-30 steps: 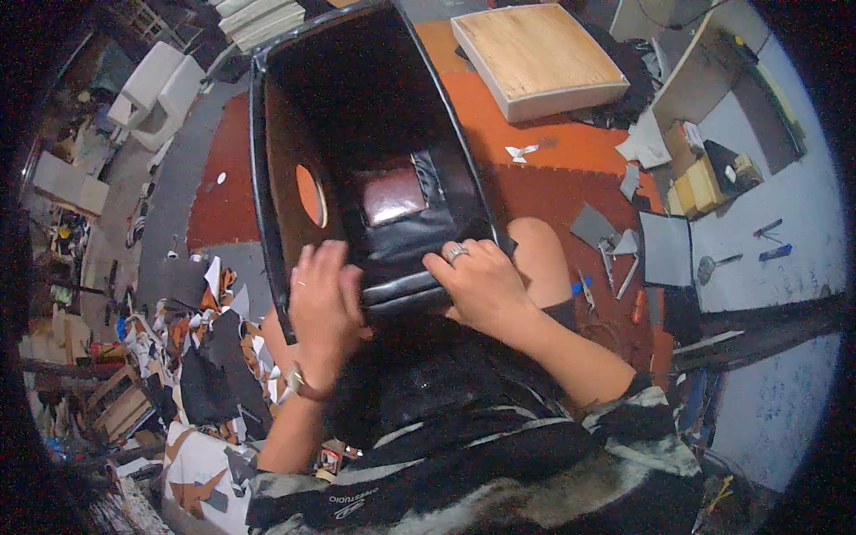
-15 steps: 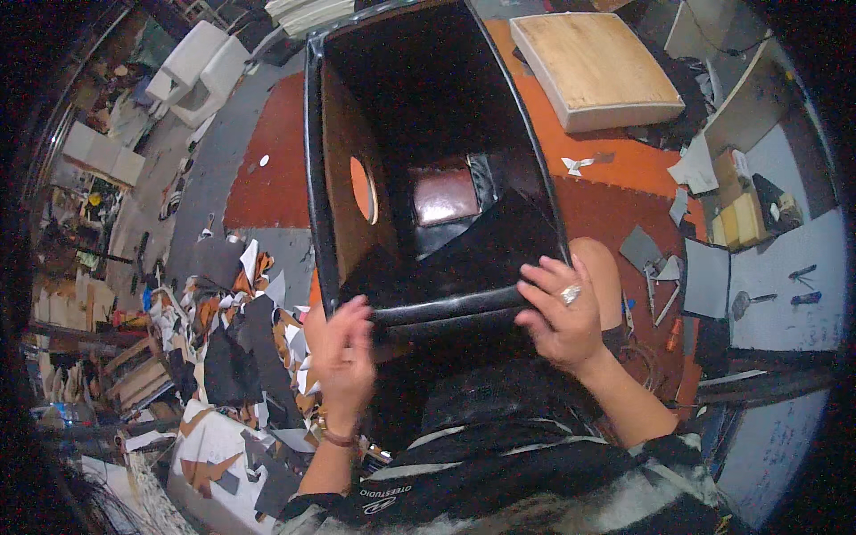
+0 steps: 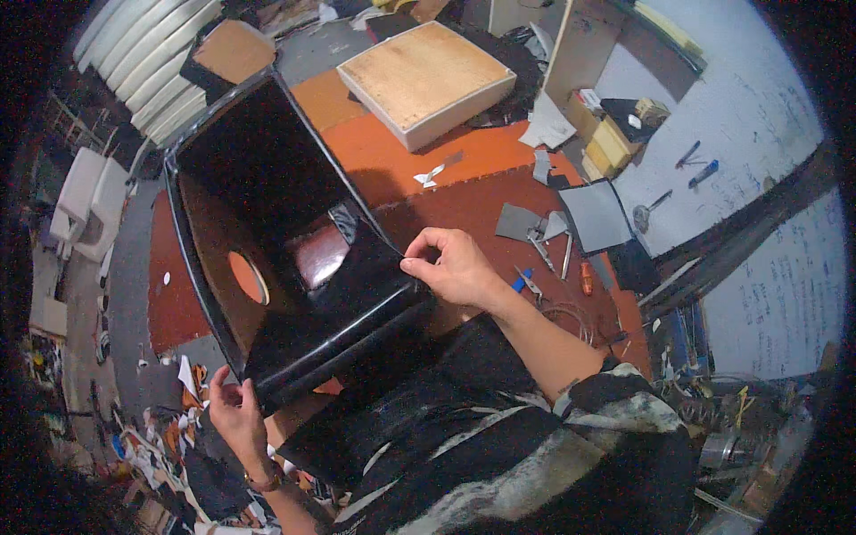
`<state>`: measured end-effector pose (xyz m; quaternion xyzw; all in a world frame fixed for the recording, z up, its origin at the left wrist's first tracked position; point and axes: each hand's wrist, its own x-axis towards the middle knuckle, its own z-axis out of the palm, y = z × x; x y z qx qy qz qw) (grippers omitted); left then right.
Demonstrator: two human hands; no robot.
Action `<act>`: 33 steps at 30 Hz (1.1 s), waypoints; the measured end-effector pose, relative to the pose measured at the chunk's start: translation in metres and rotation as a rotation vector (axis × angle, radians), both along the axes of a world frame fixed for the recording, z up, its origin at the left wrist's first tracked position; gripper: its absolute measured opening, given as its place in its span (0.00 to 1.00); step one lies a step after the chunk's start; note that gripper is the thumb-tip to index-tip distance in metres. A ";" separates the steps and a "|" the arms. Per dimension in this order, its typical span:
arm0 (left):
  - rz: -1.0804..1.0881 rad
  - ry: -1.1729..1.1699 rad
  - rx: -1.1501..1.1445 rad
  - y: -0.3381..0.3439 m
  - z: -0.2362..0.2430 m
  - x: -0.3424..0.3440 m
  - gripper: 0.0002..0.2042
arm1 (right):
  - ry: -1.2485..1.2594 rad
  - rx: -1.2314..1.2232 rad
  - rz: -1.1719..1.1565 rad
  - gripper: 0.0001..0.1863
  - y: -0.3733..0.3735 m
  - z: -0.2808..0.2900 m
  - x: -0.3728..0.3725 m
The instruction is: The person is reupholstering a rectangular wooden box. They cut a black vinyl sheet to size, apply it to the box edges, and secure it using a staple gun. The person repeatedly trims excess material and adjusts the vinyl to ensure a tight fit.
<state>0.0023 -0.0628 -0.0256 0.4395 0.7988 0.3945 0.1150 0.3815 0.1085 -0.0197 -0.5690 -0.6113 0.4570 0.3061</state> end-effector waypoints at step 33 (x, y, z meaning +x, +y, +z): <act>-1.061 -0.010 -1.228 0.212 -0.084 0.018 0.43 | -0.796 -0.411 -0.647 0.19 -0.091 -0.338 0.208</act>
